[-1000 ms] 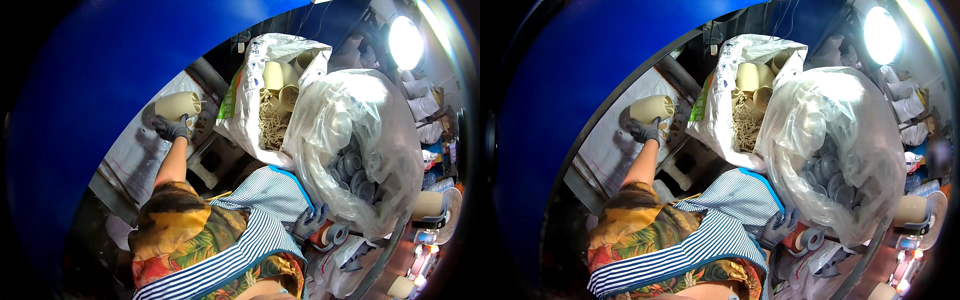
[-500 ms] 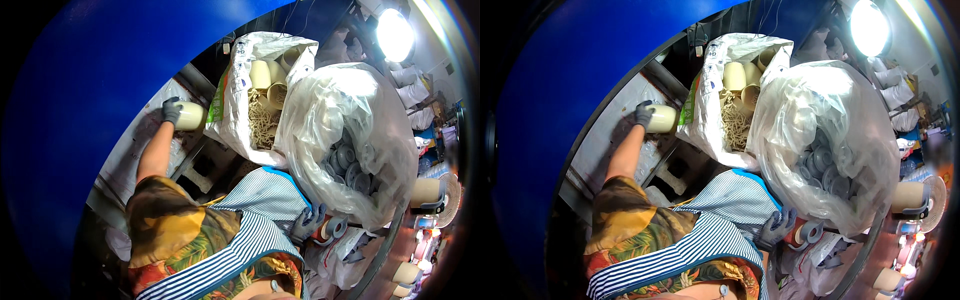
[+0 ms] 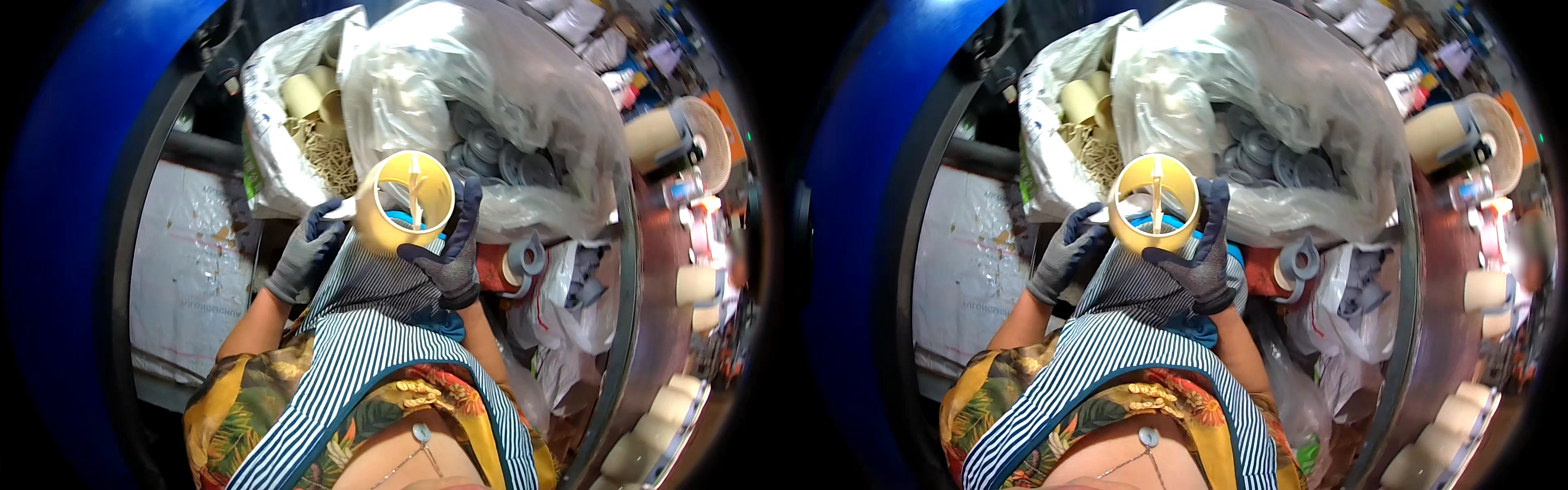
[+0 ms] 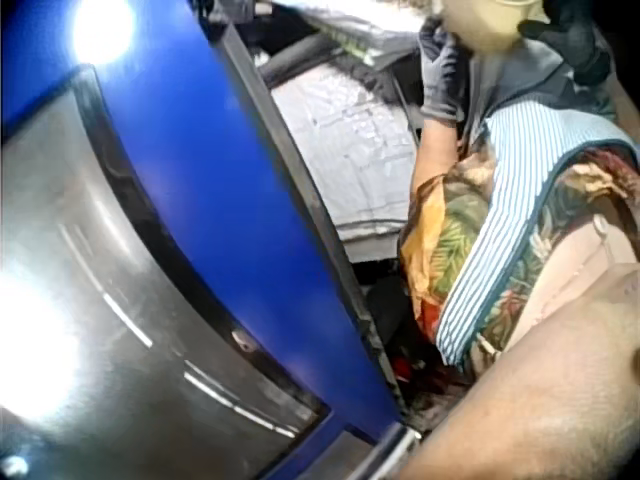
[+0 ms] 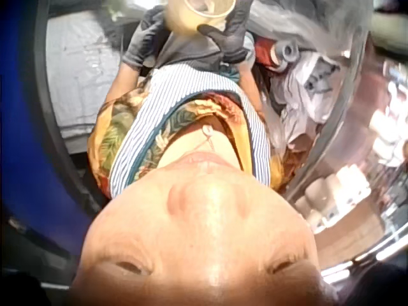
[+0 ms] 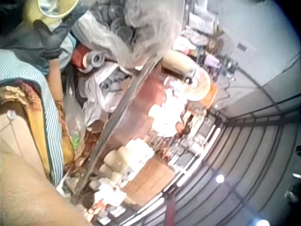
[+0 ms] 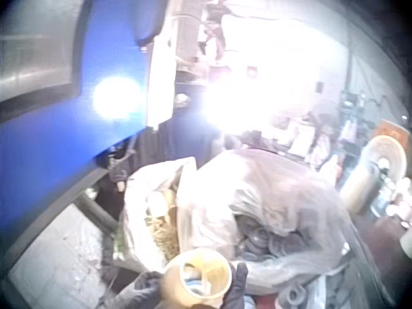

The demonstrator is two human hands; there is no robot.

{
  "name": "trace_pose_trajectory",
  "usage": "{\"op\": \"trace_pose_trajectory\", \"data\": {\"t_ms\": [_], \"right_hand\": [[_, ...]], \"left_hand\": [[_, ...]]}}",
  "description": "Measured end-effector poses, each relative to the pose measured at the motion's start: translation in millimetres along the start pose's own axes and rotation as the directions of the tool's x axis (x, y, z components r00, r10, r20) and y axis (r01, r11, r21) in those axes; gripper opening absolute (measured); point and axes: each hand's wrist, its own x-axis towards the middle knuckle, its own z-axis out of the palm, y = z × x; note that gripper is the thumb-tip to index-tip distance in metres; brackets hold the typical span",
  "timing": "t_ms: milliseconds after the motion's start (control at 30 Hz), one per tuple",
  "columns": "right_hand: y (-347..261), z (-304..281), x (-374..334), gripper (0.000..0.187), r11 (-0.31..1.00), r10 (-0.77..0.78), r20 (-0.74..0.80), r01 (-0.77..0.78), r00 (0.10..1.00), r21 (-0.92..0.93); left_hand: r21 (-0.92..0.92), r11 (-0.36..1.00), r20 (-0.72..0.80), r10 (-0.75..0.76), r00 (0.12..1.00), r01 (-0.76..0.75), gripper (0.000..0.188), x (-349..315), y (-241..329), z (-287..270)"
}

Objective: The person places inner glass liners into plastic shells of thermal carafes and attaches bottom bases and lids to the carafes.

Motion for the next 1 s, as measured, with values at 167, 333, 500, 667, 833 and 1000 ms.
{"op": "trace_pose_trajectory", "data": {"t_ms": [167,333,500,667,833,1000], "right_hand": [[6.0,-41.6,-31.5,0.115,0.982,0.190,0.143,-0.191,0.971,-0.007],[-0.8,-38.0,-40.1,0.104,0.947,0.145,0.157,-0.092,0.977,-0.307],[14.8,-25.7,-39.2,0.095,0.918,0.126,0.119,-0.070,0.985,-0.389],[11.9,-29.4,-36.4,0.111,0.914,0.213,0.146,-0.144,0.966,-0.380],[0.5,-29.0,-37.0,0.098,0.925,0.099,0.126,-0.045,0.987,-0.376],[-20.4,-22.6,-28.7,0.095,0.959,0.106,0.094,-0.077,0.990,-0.273]], "left_hand": [[0.560,-0.104,0.774,0.420,0.474,-0.822,0.045,12.4,73.0,96.7],[0.316,-0.291,0.948,0.065,0.311,-0.903,0.041,51.5,46.0,111.7],[0.240,-0.223,0.946,-0.165,0.279,-0.945,0.035,73.9,45.3,110.8],[0.489,0.310,0.807,0.193,0.558,-0.815,0.037,76.4,54.5,122.2],[-0.391,0.817,0.492,-0.204,0.846,0.424,0.036,99.6,59.2,102.8],[-0.247,0.923,0.048,0.316,0.947,-0.296,0.042,142.0,55.2,23.0]]}}
